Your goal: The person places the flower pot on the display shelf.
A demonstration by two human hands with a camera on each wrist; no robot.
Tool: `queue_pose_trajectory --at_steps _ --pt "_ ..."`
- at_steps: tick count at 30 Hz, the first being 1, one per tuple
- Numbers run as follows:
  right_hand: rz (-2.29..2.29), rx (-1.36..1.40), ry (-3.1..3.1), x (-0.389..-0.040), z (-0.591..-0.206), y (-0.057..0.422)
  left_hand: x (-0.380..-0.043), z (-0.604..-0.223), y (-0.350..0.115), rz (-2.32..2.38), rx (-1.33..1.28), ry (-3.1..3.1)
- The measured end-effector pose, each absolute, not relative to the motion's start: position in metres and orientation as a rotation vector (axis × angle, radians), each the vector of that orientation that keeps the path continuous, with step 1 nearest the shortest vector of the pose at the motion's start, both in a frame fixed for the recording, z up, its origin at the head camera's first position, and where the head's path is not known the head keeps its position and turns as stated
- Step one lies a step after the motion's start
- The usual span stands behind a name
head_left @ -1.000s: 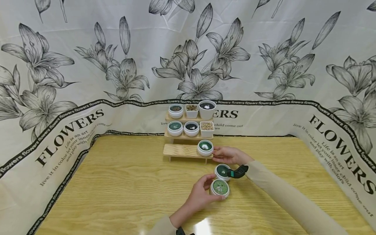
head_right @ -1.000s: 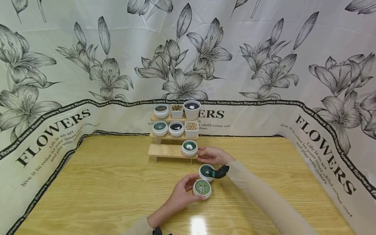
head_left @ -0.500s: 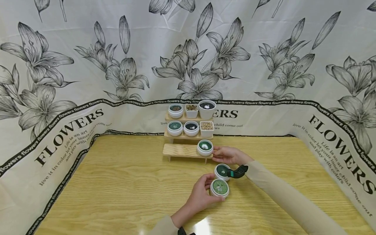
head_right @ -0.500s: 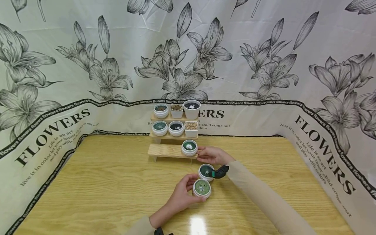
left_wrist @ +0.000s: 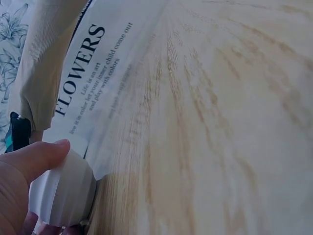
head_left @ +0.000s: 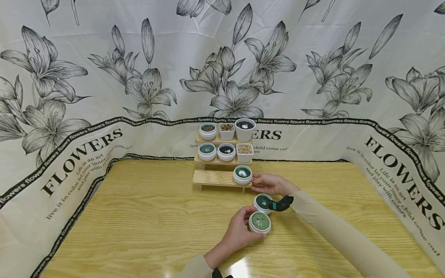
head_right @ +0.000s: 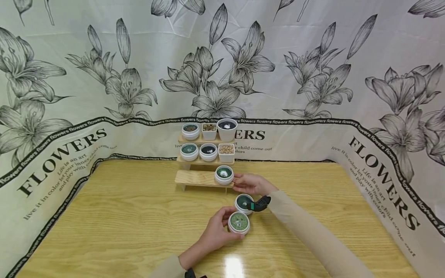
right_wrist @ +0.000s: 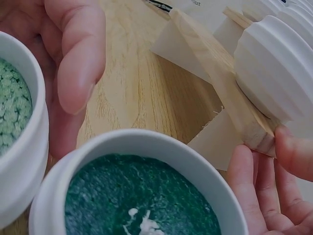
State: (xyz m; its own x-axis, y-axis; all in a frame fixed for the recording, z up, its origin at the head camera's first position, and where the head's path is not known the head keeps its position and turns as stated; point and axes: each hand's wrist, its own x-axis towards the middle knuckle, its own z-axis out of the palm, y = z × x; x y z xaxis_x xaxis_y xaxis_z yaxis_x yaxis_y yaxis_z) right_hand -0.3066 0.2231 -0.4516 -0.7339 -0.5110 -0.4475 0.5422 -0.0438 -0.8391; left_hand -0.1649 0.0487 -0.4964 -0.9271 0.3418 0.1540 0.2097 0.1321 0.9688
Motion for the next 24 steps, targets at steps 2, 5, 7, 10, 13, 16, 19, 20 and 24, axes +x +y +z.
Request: queue_pose_trajectory --at_steps 2,5,7,10,13,16,19,20,24 --pt "-1.861 0.044 1.51 -0.306 -0.4514 0.2229 -0.1648 -0.4964 0.0487 1.917 0.556 2.286" --pt "-1.86 0.053 1.514 -0.3054 -0.4513 0.2229 -0.1645 -0.4974 0.0484 1.9 0.553 2.289" --pt "-1.861 0.06 1.512 -0.3056 -0.4516 0.2232 -0.1644 -0.4984 0.0482 1.897 0.552 2.288" --pt "-1.86 0.068 1.514 -0.306 -0.4519 0.2231 -0.1646 -0.4997 0.0476 1.89 0.544 2.288" --pt "-1.857 0.082 1.52 -0.3059 -0.4517 0.2224 -0.1651 -0.5001 0.047 1.88 0.534 2.291" --pt "-1.856 0.096 1.524 -0.3053 -0.451 0.2218 -0.1657 -0.5001 0.0468 1.875 0.526 2.295" --pt "-1.851 0.095 1.529 -0.3051 -0.4511 0.2212 -0.1659 -0.5001 0.0469 1.881 0.528 2.297" --pt "-1.852 0.096 1.529 -0.3051 -0.4513 0.2212 -0.1658 -0.5002 0.0471 1.883 0.527 2.3" --pt "-1.862 0.098 1.519 -0.3053 -0.4513 0.2218 -0.1655 -0.5002 0.0475 1.892 0.519 2.306"
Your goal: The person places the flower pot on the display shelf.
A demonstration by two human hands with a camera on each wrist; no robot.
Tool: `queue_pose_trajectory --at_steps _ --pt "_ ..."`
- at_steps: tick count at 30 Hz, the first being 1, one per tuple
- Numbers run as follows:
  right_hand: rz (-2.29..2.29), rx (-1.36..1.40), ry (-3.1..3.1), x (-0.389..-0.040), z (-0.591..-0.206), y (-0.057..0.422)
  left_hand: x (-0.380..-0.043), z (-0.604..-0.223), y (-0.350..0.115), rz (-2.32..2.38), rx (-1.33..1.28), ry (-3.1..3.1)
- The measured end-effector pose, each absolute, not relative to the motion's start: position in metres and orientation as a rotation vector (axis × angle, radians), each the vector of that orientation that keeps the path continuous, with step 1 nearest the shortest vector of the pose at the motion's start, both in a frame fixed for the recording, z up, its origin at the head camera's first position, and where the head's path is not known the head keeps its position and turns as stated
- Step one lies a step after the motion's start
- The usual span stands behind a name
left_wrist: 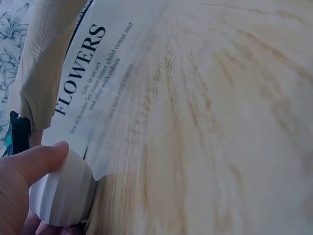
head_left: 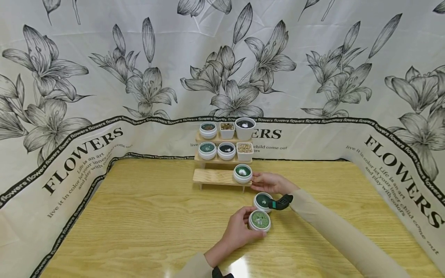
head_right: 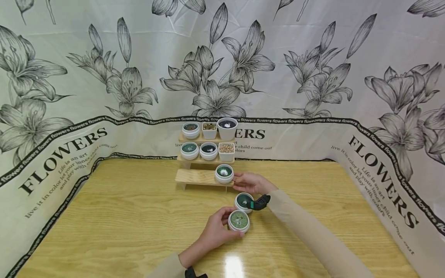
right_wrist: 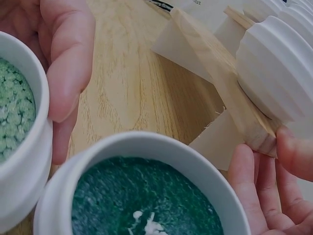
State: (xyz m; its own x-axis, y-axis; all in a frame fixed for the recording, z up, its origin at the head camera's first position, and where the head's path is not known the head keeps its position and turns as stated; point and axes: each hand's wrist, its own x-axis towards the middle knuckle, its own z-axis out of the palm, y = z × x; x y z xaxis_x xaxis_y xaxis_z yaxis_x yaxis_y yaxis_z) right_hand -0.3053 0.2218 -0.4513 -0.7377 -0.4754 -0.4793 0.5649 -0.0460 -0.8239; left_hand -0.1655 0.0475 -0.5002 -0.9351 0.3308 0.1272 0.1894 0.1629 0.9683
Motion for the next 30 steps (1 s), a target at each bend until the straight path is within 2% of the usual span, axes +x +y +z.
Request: queue_pose_trajectory --at_steps 30 --pt "-1.893 0.136 1.462 -0.3046 -0.4495 0.2223 -0.1667 -0.4971 0.0378 1.839 0.522 2.357"
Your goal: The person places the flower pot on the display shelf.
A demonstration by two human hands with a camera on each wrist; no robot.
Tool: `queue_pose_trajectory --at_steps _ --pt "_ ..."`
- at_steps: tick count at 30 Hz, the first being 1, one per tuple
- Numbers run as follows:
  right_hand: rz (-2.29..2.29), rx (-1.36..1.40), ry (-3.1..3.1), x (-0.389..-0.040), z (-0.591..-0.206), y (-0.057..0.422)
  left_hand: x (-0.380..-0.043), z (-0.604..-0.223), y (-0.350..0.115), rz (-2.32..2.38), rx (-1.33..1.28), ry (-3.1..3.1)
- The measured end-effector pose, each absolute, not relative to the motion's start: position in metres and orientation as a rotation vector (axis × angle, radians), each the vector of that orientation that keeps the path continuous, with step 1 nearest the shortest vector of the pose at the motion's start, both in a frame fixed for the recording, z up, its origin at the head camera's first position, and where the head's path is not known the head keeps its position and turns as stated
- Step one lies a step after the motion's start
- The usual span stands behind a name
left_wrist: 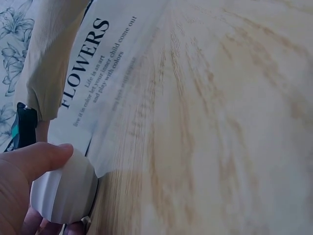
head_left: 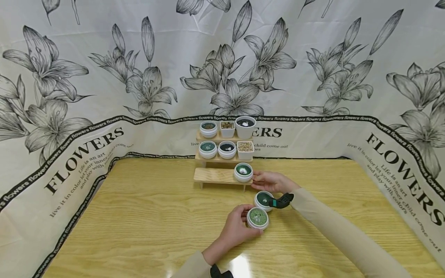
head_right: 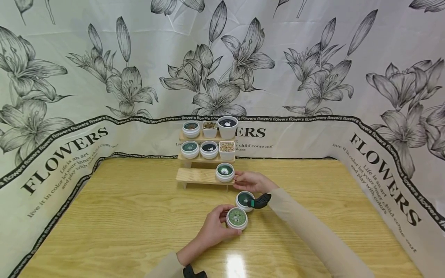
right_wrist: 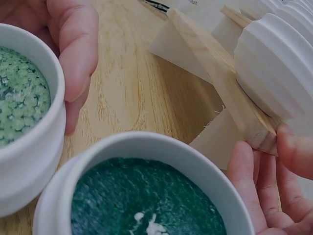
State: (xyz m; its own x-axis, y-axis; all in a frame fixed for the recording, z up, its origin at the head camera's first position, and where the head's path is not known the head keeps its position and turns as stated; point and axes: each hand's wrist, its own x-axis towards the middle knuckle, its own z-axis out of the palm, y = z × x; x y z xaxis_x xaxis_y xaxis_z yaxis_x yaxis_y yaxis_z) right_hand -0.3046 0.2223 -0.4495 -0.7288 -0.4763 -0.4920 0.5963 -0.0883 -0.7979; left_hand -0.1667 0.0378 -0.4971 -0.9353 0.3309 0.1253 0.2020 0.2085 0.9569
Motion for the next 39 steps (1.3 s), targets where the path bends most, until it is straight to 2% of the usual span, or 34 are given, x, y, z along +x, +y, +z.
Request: queue_pose_trajectory --at_steps 39 --pt "-1.907 0.133 1.436 -0.303 -0.45 0.222 -0.171 -0.489 0.02 1.898 0.465 2.505"
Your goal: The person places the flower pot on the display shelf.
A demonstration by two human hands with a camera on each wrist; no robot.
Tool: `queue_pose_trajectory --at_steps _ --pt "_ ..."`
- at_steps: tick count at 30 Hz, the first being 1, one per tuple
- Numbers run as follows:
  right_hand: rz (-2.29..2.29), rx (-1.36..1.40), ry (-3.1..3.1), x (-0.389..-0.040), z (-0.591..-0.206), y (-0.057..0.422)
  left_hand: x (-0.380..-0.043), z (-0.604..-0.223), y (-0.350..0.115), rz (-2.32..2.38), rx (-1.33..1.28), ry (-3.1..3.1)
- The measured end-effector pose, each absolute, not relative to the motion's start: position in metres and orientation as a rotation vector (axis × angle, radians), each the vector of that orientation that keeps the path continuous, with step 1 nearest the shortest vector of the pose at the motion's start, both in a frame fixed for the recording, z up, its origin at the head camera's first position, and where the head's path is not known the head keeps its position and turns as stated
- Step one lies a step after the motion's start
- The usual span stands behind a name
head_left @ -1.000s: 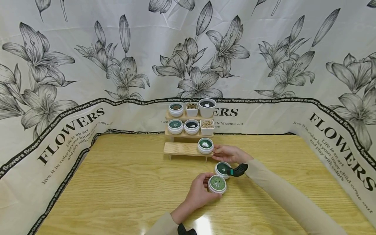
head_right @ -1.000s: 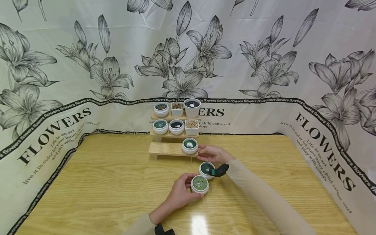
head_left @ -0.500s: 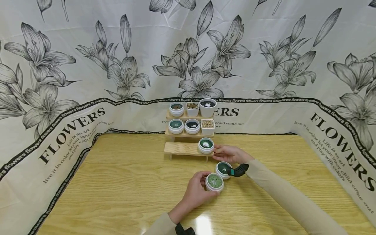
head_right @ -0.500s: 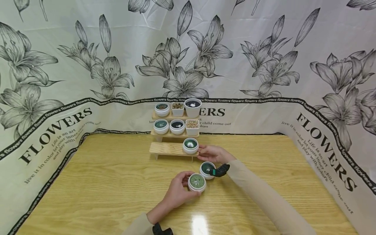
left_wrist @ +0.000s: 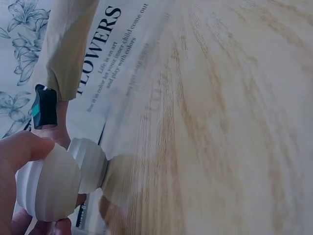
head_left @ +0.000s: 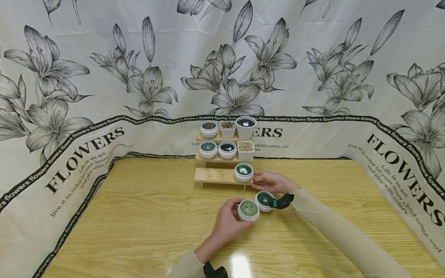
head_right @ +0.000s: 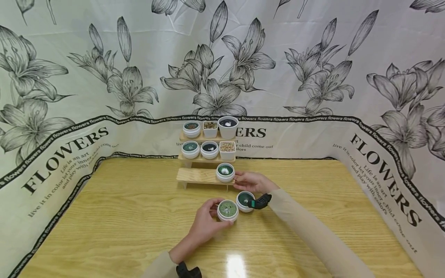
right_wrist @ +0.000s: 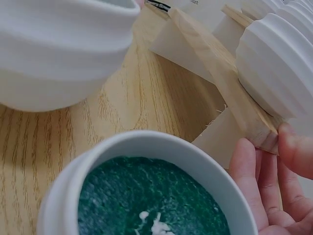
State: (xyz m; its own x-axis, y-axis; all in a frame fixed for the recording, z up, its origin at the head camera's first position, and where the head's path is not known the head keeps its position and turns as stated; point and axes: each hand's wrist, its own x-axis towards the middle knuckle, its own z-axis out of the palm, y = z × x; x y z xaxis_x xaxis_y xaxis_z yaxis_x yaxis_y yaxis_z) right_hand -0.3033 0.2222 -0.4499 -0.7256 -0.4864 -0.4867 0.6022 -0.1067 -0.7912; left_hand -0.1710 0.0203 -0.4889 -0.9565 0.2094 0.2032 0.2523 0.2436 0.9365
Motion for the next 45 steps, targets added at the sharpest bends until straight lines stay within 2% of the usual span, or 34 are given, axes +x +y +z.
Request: queue_pose_trajectory --at_steps 12,30,45 --pt "-1.884 0.066 1.459 -0.304 -0.451 0.223 -0.184 -0.472 0.0 -1.832 -0.38 -2.443" --pt "-1.901 0.126 1.472 -0.301 -0.449 0.222 -0.202 -0.463 -0.016 -1.838 -0.297 -2.333" --pt "-1.894 0.12 1.496 -0.304 -0.452 0.222 -0.233 -0.453 -0.024 -1.849 -0.264 -2.243"
